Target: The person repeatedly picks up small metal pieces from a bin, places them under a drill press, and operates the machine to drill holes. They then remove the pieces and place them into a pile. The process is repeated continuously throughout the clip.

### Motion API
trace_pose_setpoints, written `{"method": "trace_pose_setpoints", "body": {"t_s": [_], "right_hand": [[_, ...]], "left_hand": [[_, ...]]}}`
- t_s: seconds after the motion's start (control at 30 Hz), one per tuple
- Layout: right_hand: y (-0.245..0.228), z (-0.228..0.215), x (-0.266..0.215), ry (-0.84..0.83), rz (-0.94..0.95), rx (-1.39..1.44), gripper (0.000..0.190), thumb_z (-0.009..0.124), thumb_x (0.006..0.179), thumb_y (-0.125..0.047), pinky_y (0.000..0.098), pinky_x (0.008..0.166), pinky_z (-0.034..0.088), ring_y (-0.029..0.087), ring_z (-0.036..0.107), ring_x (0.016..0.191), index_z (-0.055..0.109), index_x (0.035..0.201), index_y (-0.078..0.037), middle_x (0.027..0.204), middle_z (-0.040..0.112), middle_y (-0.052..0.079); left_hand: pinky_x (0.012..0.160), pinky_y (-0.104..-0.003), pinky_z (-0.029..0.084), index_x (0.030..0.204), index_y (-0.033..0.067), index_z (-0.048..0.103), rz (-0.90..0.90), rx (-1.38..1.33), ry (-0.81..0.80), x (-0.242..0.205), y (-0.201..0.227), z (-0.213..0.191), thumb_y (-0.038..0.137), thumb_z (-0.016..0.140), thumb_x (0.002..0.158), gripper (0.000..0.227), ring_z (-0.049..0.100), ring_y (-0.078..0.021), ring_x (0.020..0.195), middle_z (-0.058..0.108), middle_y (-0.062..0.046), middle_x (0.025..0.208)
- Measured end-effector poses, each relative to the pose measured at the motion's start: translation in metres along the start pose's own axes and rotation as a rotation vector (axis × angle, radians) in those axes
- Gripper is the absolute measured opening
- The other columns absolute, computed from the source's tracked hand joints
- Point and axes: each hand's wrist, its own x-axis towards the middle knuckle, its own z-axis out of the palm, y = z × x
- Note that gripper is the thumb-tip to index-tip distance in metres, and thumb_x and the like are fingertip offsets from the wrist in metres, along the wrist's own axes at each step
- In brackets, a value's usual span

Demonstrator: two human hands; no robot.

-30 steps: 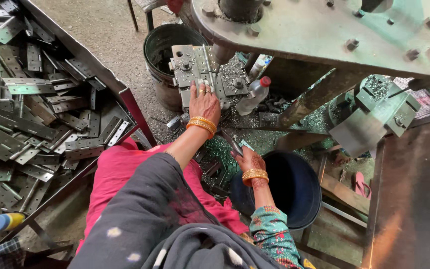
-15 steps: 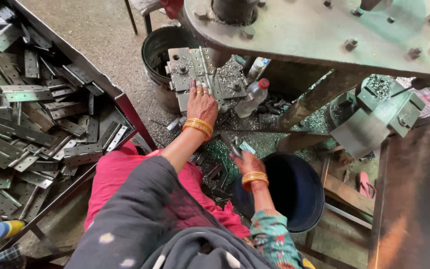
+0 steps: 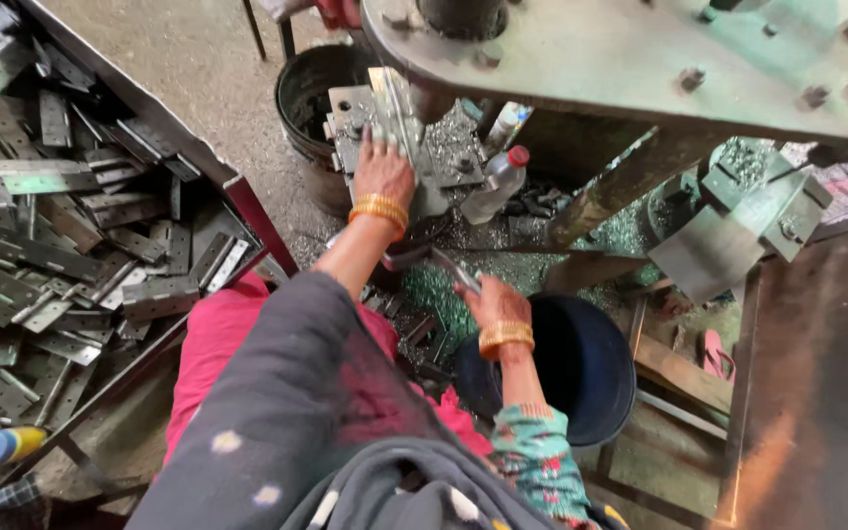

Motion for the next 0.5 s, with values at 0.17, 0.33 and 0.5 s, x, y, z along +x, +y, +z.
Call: {"method": "trace_pose_setpoints", "body": {"t_s": [0.17,0.33,0.5], "right_hand": [[-0.01,0.015,-0.021,0.025,-0.062,0.157,0.056,0.061,0.085,-0.064,0.0533,0.079,0.053,0.044,0.069,0.095,0.072,0.102,-0.011,0.096,0.074,0.021],[-0.013,0.003,-0.014,-0.102,0.073,0.13,0.058,0.058,0.087,-0.068,0.0527,0.082,0.052,0.042,0.069,0.098,0.074,0.103,-0.015,0.097,0.074,0.02],[-0.005,-0.001,-0.01,-0.056,0.076,-0.018,0.062,0.057,0.087,-0.071,0.054,0.081,0.053,0.042,0.07,0.098,0.072,0.103,-0.014,0.098,0.074,0.018]], "left_hand": [[0.122,-0.049,0.016,0.12,0.0022,0.072,-0.051,-0.031,0.331,-0.002,0.008,0.022,0.02,0.049,0.095,0.039,0.046,-0.0302,0.139,0.058,-0.016,0.144],[0.123,-0.051,0.016,0.12,0.0068,0.072,-0.017,-0.059,0.067,-0.012,0.003,0.019,0.02,0.051,0.096,0.035,0.046,-0.0331,0.14,0.058,-0.014,0.144],[0.121,-0.051,0.016,0.119,0.0097,0.072,-0.031,0.043,0.045,0.005,0.002,0.02,0.02,0.055,0.09,0.035,0.045,-0.0322,0.139,0.056,-0.014,0.145]]}}
